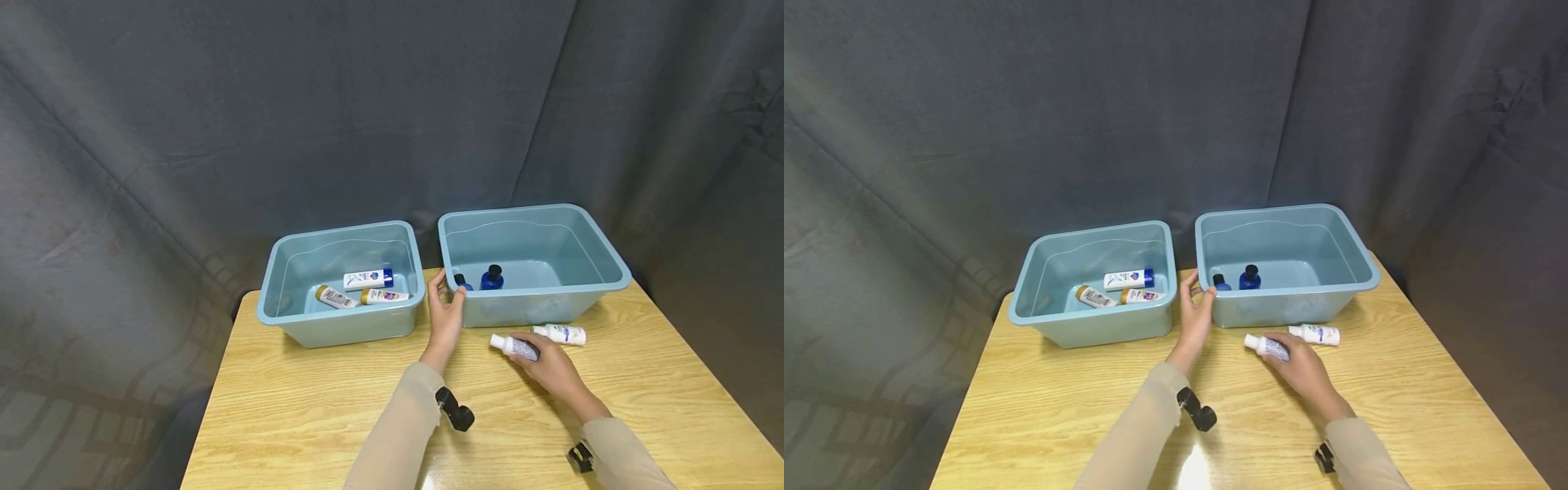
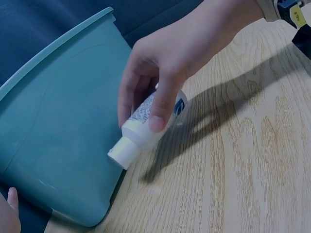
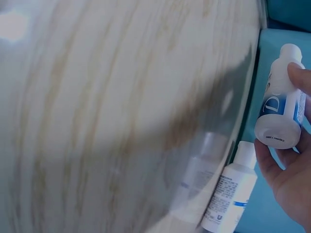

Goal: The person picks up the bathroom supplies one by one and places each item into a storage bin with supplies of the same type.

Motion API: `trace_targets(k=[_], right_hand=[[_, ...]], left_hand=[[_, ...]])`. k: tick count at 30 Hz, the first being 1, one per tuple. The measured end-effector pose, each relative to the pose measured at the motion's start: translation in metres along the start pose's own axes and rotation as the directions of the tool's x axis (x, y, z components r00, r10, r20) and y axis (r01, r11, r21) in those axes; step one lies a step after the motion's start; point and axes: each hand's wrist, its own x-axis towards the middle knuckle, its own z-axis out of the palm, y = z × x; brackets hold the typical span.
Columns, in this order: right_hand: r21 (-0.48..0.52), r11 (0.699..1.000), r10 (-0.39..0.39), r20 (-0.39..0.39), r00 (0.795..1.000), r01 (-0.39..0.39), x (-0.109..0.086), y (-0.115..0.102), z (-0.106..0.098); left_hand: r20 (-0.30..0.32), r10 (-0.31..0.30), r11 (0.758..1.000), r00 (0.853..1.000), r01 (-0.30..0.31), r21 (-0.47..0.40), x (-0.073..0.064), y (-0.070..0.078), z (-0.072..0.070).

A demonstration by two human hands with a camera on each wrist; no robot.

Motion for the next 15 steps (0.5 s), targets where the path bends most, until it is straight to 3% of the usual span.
trace_targets(k=[15], right_hand=[[-0.017, 1.0, -0.011, -0.036, 0.999, 0.01, -0.01, -0.012, -0.015]], left_hand=[[-0.002, -0.002, 1.0, 1.0, 0.002, -0.009, 0.0, 0.003, 0.0]])
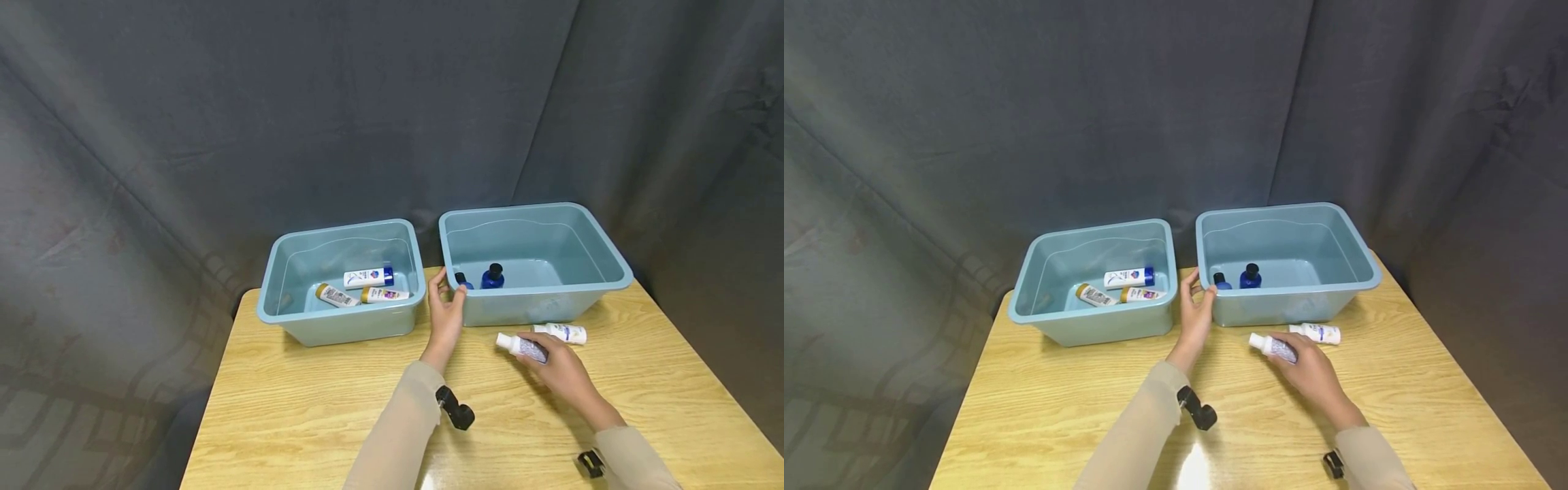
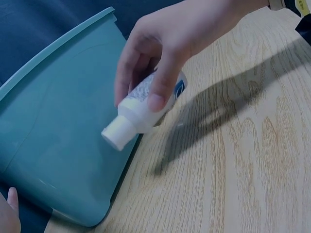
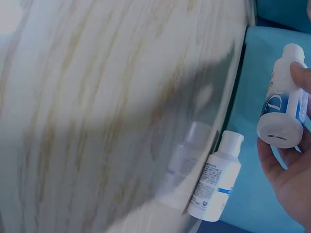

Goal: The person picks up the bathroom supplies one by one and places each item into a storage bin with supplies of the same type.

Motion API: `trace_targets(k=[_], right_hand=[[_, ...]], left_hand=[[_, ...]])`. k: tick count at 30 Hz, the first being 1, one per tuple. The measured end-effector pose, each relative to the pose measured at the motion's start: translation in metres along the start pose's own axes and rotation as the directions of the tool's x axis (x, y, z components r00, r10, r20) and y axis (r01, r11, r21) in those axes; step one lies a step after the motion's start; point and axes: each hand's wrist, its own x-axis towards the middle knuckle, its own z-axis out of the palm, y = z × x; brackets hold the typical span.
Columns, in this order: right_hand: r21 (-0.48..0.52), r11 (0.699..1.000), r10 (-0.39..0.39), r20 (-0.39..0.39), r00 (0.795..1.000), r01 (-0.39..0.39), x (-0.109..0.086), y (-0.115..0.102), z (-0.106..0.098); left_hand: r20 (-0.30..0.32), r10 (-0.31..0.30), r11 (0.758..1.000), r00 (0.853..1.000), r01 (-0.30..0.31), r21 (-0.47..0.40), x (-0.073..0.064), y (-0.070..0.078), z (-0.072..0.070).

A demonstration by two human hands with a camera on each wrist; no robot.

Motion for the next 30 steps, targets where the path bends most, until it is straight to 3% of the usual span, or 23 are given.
trace_targets(k=[12, 30], right_hand=[[-0.055, 0.995, -0.084, -0.089, 0.992, 0.08, -0.005, -0.008, -0.014], [-0.054, 0.994, -0.106, -0.168, 0.98, 0.099, -0.01, -0.016, -0.037]], left_hand=[[-0.009, 0.018, 1.0, 1.0, -0.018, 0.007, 0.001, -0.001, 0.001], [-0.017, 0.029, 1.0, 0.999, -0.028, 0.012, 0.001, -0.002, -0.001]])
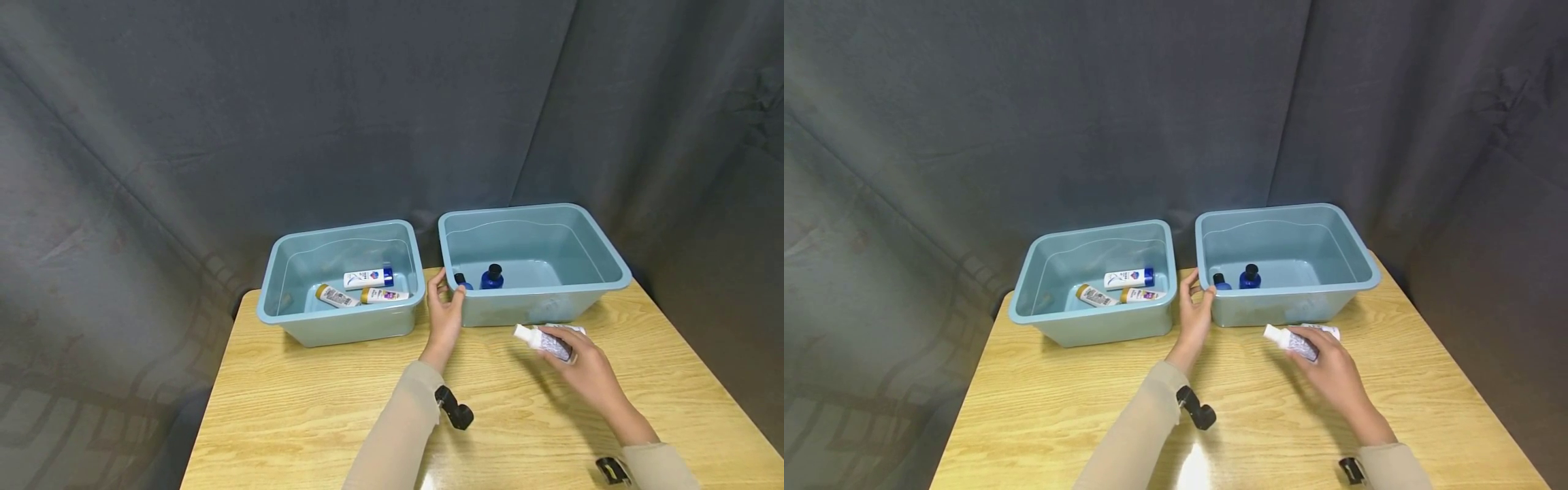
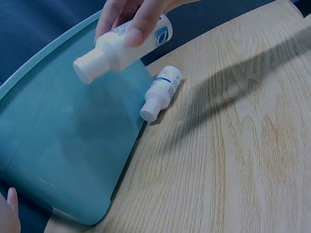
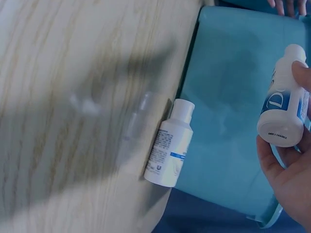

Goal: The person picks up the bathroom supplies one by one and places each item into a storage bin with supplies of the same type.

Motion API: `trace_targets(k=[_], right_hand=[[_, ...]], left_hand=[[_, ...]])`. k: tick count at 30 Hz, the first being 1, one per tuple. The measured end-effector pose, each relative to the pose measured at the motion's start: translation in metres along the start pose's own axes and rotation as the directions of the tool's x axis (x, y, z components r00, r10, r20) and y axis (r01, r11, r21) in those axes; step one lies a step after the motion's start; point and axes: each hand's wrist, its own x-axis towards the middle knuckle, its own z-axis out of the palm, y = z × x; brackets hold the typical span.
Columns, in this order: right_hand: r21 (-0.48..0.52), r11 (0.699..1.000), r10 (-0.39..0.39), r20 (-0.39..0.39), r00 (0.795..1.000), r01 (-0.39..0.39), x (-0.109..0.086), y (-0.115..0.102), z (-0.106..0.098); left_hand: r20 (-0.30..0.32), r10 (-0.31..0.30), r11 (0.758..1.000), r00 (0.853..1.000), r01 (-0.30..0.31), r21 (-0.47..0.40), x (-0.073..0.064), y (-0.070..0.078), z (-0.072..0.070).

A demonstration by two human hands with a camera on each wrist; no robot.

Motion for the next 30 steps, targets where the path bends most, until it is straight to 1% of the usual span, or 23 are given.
trace_targets(k=[8, 15, 20, 26, 30], right_hand=[[-0.034, 0.999, 0.013, 0.013, 1.0, -0.012, 0.001, -0.005, -0.01], [-0.033, 0.999, -0.02, -0.022, 1.0, 0.019, 0.004, -0.011, -0.017], [-0.035, 0.999, -0.03, -0.041, 0.999, 0.028, 0.006, -0.014, -0.02], [-0.019, 0.999, -0.032, -0.051, 0.998, 0.031, 0.01, -0.018, -0.023], [-0.015, 0.999, -0.037, -0.061, 0.997, 0.037, 0.012, -0.019, -0.025]], left_hand=[[0.005, 0.014, 1.0, 1.0, -0.014, 0.011, 0.001, -0.001, 0.001], [0.002, 0.004, 1.0, 1.0, -0.004, 0.019, 0.001, -0.002, 0.001], [0.003, 0.0, 1.0, 1.0, 0.0, 0.029, 0.0, -0.001, 0.001], [-0.021, 0.02, 0.998, 1.0, -0.019, 0.063, -0.001, 0.0, 0.0], [-0.032, 0.038, 0.997, 0.999, -0.036, 0.076, -0.004, 0.002, 0.0]])
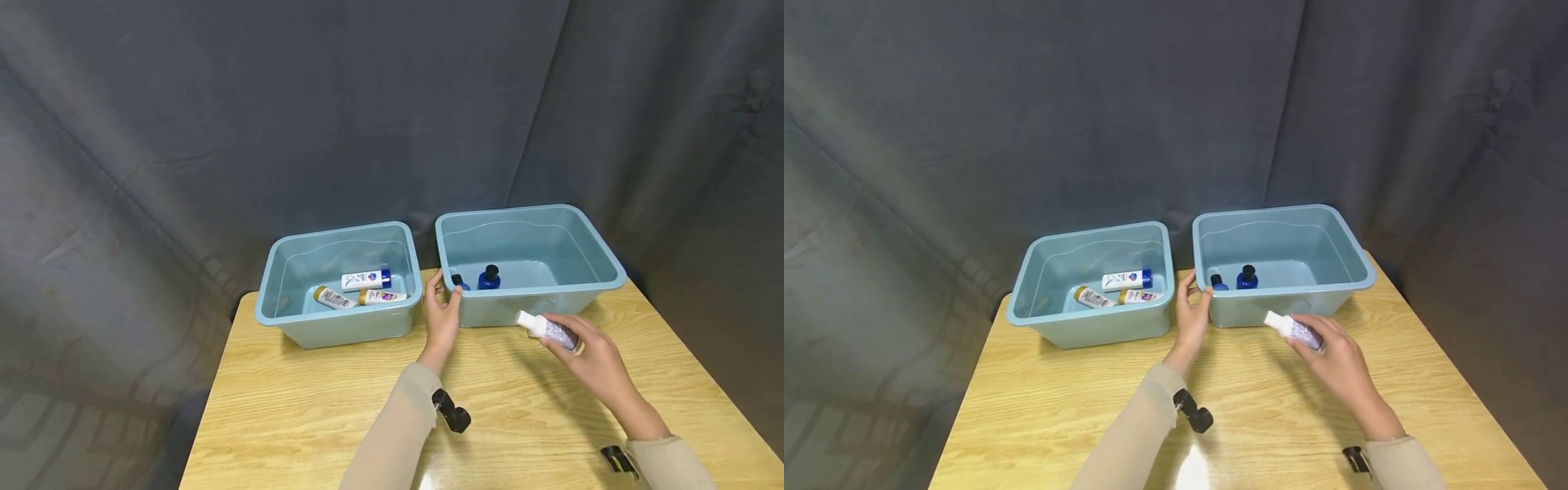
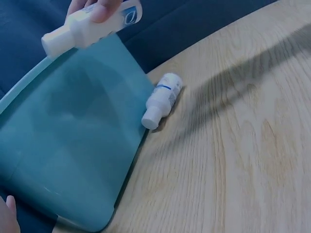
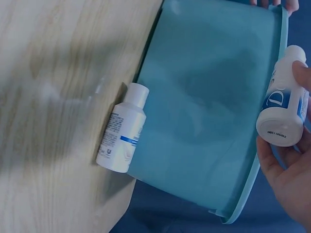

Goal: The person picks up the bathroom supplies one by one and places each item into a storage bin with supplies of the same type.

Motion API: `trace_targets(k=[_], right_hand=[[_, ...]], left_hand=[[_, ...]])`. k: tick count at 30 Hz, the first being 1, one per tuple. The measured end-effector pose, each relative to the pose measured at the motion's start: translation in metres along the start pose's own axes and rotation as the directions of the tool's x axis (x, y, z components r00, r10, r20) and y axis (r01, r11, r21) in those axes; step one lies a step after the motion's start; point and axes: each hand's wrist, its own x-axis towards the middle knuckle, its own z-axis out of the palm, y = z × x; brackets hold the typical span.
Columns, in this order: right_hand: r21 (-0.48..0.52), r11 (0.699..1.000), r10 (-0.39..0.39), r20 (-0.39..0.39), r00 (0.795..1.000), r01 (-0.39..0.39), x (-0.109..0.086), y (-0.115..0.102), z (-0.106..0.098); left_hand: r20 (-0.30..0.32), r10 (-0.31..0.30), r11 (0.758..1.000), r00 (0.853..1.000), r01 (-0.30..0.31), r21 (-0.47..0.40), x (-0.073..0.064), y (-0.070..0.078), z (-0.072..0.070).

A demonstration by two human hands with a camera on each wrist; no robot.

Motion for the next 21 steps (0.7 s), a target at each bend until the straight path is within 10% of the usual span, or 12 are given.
trace_targets(k=[21], right_hand=[[-0.007, 0.998, -0.066, 0.018, 0.998, 0.066, 0.027, -0.013, -0.007]], left_hand=[[0.107, -0.027, 0.998, 0.994, 0.02, 0.064, 0.0, 0.006, -0.012]])
